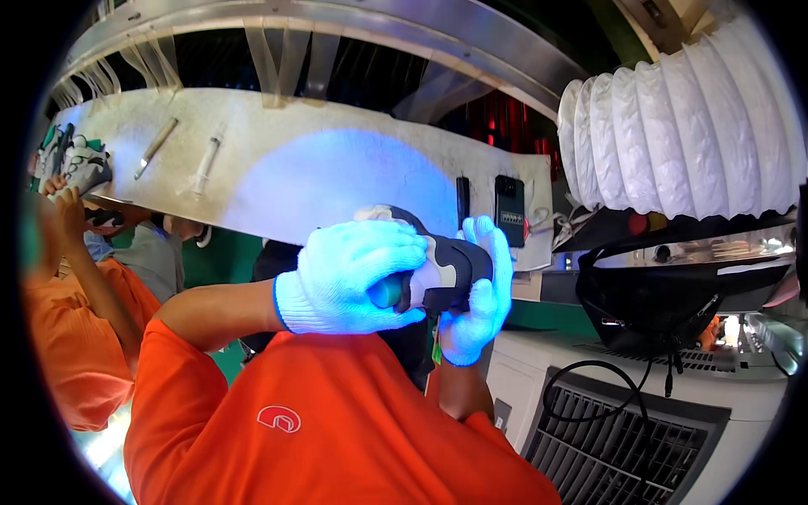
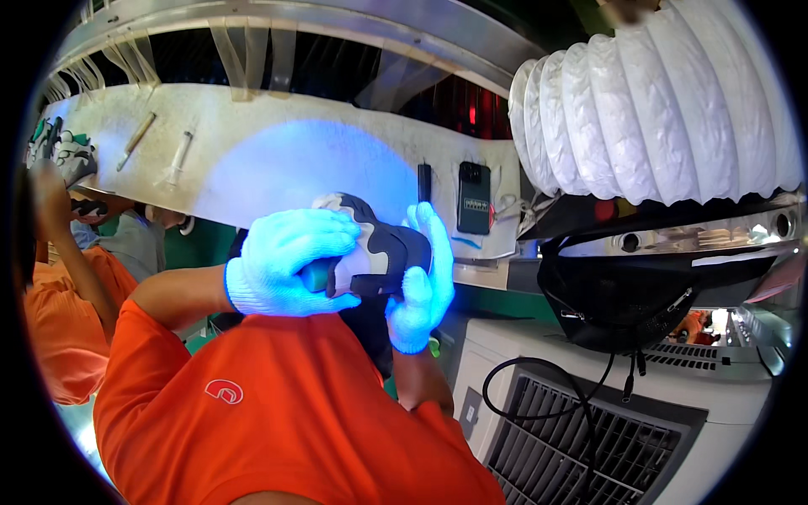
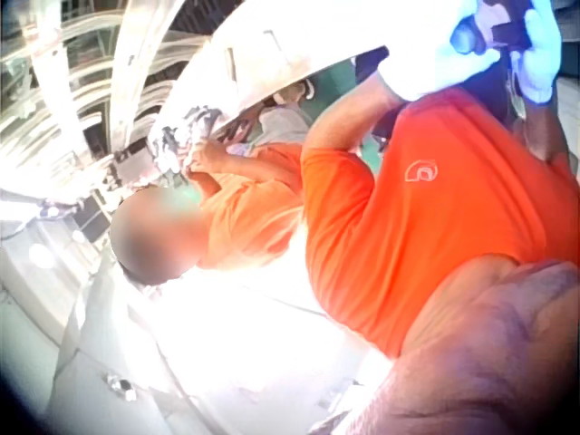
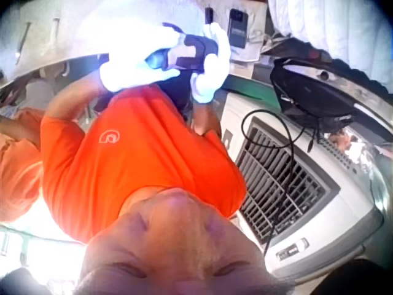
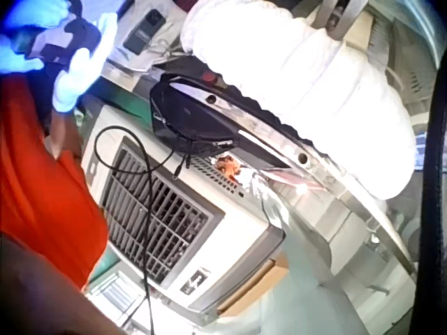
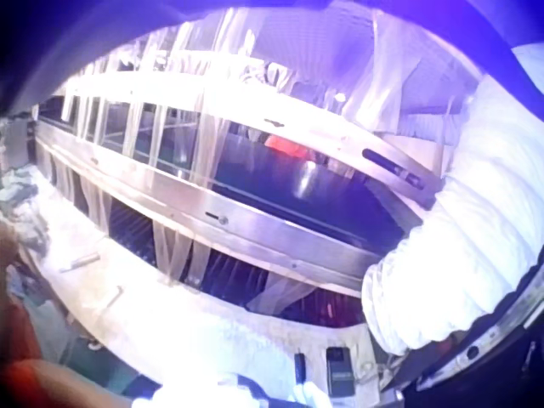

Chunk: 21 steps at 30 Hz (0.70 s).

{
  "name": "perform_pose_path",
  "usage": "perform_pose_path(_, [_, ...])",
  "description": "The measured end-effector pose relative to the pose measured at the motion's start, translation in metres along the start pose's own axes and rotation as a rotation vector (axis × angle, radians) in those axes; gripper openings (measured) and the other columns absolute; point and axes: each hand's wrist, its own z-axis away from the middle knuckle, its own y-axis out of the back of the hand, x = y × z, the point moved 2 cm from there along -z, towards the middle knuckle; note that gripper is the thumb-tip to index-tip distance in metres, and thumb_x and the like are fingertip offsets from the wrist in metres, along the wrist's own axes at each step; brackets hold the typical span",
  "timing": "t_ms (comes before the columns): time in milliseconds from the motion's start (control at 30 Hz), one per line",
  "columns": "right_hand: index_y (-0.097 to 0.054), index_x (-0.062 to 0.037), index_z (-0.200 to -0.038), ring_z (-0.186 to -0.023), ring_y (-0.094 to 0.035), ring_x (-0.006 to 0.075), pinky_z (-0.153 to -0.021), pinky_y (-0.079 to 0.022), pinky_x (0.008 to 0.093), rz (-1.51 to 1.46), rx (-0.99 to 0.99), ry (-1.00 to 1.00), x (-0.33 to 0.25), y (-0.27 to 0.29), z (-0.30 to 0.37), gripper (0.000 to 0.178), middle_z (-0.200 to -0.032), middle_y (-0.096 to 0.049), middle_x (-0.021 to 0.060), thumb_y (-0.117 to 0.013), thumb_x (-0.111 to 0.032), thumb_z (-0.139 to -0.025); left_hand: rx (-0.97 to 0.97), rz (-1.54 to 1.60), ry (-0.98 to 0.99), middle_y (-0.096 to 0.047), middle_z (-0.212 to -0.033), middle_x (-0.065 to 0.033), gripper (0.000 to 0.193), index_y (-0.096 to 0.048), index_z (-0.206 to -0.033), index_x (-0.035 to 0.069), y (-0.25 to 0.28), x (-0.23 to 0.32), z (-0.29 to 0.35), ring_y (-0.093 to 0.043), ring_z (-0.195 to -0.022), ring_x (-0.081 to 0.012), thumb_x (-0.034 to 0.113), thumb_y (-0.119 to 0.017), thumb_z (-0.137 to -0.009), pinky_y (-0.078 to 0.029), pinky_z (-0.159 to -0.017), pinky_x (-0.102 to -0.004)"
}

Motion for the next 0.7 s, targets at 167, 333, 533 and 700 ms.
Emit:
perform_pose_path(167, [-0.047,0.0145,-0.160,-0.145,-0.060,0.0378,-0.125,-0.045,0.0499,0.143,-0.081,0.004,0.002,0.012,0.009,0.085,-0.162,-0.054,0.0295,-0.060,-0.049,-0.105,-0.009,0.027,0.001,-0.081,-0.117,-0.0124,0.058,-0.078,-0.116,0.008,-0.003,-0.002,0.017,-0.081,-0.104,-0.0321,0.027,-0.101,-0.066,-0.067,-0.086,-0.0411])
perform_pose_path(333, [-0.043,0.0125,-0.164,-0.150,-0.056,0.0376,-0.127,-0.044,0.0499,-0.186,-0.096,-0.270,-0.008,0.016,0.011,0.095,-0.166,-0.051,0.0287,-0.060,-0.062,-0.107,-0.046,0.042,-0.071,-0.081,-0.120,-0.0153,0.056,-0.077,-0.116,0.007,0.000,-0.001,0.028,-0.082,-0.106,-0.0325,0.026,-0.099,-0.069,-0.068,-0.084,-0.0416])
perform_pose_path(533, [-0.055,0.0127,-0.156,-0.153,-0.054,0.0371,-0.127,-0.042,0.0470,0.090,-0.121,-0.291,-0.030,0.003,0.009,0.065,-0.166,-0.053,0.0299,-0.059,-0.035,-0.112,-0.020,-0.008,-0.164,-0.080,-0.112,-0.0113,0.049,-0.075,-0.114,0.009,-0.003,-0.011,0.039,-0.081,-0.101,-0.0296,0.030,-0.096,-0.075,-0.065,-0.073,-0.0386])
perform_pose_path(700, [-0.063,0.0104,-0.150,-0.156,-0.049,0.0412,-0.127,-0.040,0.0499,0.365,-0.172,-0.074,-0.030,-0.001,0.015,0.055,-0.164,-0.053,0.0335,-0.063,-0.030,-0.112,0.034,0.058,-0.195,-0.079,-0.113,-0.0055,0.047,-0.077,-0.115,0.010,-0.003,-0.025,0.045,-0.078,-0.094,-0.0233,0.029,-0.090,-0.075,-0.060,-0.065,-0.0378])
